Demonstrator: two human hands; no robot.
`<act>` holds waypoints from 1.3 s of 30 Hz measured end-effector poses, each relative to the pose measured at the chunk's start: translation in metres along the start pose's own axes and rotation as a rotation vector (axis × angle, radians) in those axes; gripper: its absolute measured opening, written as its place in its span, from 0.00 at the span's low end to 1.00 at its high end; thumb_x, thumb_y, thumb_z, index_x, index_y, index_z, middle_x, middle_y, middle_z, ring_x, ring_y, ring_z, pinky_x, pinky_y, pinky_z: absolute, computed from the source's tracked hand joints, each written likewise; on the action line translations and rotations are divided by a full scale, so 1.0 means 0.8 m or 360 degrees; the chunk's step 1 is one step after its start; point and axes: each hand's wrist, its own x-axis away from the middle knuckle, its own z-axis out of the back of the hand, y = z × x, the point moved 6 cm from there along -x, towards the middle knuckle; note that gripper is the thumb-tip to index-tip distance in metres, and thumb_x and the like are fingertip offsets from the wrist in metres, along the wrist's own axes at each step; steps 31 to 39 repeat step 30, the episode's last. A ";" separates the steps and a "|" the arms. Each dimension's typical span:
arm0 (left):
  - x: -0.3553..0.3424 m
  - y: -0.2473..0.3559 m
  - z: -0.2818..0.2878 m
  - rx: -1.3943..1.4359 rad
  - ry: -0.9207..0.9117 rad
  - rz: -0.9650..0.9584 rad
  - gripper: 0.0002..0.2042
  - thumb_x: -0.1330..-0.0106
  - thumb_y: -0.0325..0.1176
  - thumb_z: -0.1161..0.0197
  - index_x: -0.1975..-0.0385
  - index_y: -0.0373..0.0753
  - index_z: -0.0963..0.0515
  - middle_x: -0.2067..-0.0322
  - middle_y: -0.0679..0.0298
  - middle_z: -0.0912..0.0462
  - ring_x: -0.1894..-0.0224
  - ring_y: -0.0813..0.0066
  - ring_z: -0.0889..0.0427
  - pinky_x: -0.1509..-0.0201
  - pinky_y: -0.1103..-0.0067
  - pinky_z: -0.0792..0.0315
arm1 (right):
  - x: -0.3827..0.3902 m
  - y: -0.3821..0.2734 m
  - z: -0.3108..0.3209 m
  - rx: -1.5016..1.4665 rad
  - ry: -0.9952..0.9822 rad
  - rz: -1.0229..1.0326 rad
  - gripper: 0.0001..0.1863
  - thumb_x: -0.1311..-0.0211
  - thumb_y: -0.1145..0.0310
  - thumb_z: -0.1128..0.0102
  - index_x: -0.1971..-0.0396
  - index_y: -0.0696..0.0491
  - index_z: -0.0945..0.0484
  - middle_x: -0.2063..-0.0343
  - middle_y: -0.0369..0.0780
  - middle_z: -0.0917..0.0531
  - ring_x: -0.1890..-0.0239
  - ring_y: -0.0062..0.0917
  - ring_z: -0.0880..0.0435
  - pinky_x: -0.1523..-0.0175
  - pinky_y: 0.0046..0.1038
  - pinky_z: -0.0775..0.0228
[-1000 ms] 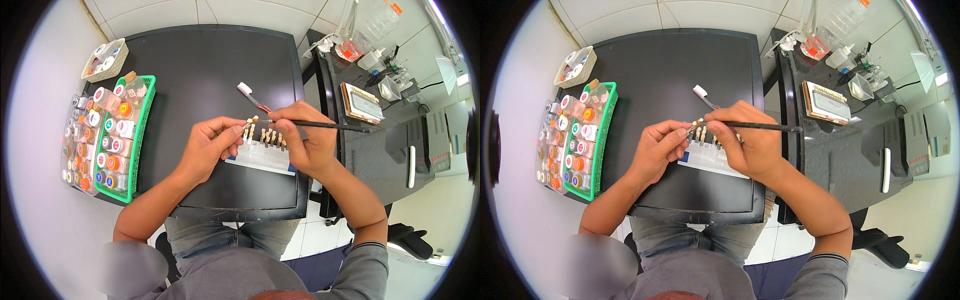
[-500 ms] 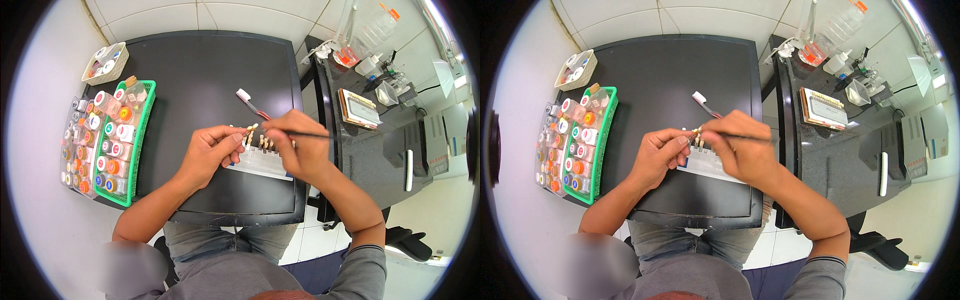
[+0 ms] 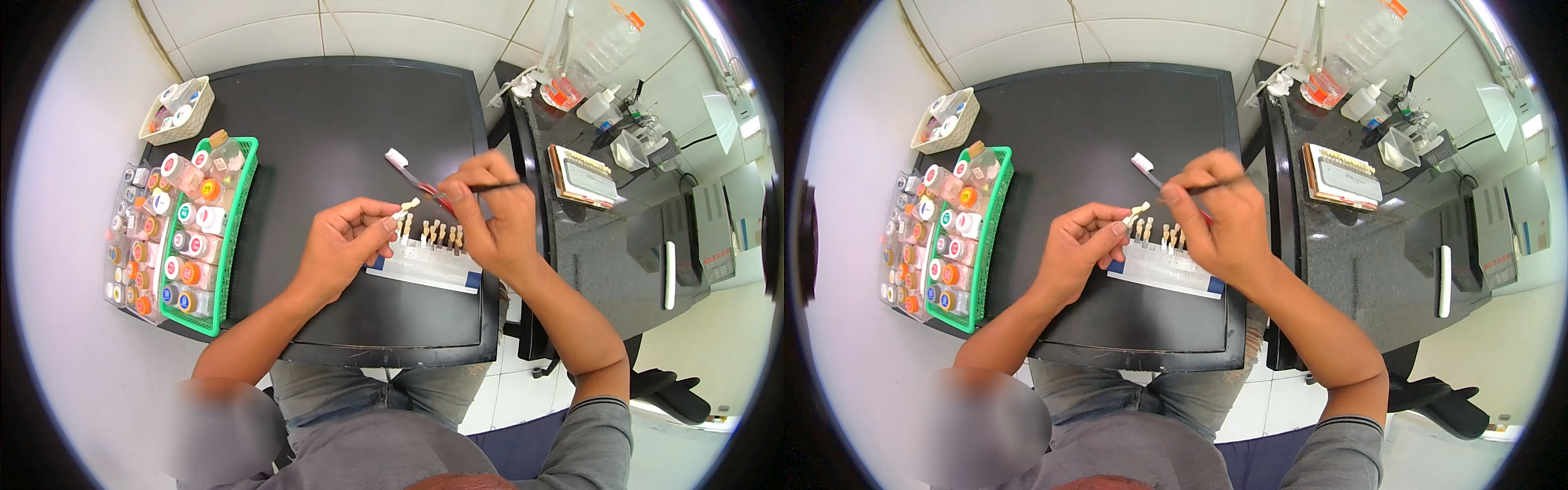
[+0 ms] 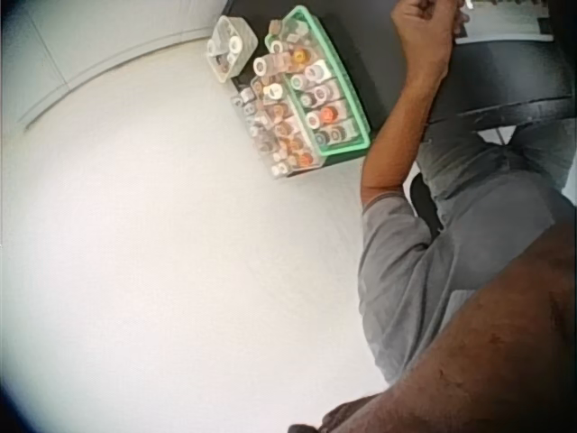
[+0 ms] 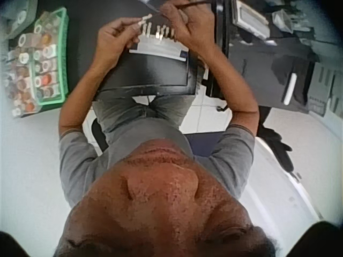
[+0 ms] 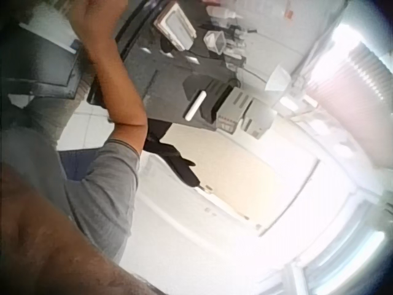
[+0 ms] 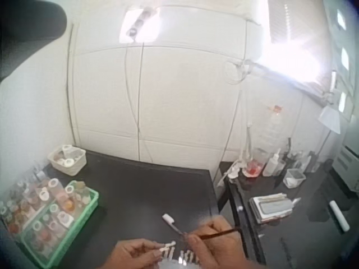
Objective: The person applies stains to dental crowns using a fine brush while referencing a tooth shade guide.
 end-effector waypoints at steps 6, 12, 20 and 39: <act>-0.004 0.005 -0.002 -0.0117 0.0048 -0.0369 0.05 0.24 0.23 0.31 0.57 0.33 0.21 0.64 0.61 0.12 0.64 0.81 0.12 0.63 0.84 0.21 | 0.027 0.052 -0.040 -0.0952 -0.0398 -0.1085 0.14 0.16 0.67 0.43 0.40 0.58 0.22 0.58 0.36 0.16 0.59 0.18 0.18 0.56 0.26 0.25; 0.006 0.003 -0.011 -0.0416 0.0035 -0.0489 0.05 0.24 0.23 0.31 0.58 0.31 0.22 0.63 0.61 0.12 0.64 0.81 0.11 0.59 0.83 0.17 | 0.031 0.038 -0.052 -0.1132 -0.0624 -0.1066 0.12 0.23 0.69 0.31 0.48 0.61 0.17 0.67 0.34 0.14 0.68 0.15 0.18 0.60 0.23 0.26; 0.001 0.011 -0.018 -0.0488 -0.0030 -0.0544 0.06 0.24 0.22 0.31 0.57 0.31 0.22 0.62 0.62 0.12 0.63 0.79 0.11 0.57 0.82 0.16 | 0.031 0.048 -0.048 -0.1183 -0.0745 -0.1045 0.09 0.24 0.71 0.29 0.52 0.60 0.15 0.64 0.34 0.13 0.65 0.14 0.17 0.58 0.21 0.23; 0.044 0.190 0.009 -0.0814 0.0373 -0.1205 0.16 0.14 0.39 0.42 0.39 0.35 0.20 0.46 0.58 0.14 0.48 0.74 0.15 0.49 0.79 0.23 | 0.020 0.051 -0.042 -0.1062 -0.0591 -0.1012 0.08 0.28 0.72 0.28 0.55 0.60 0.14 0.69 0.34 0.13 0.68 0.15 0.16 0.60 0.22 0.24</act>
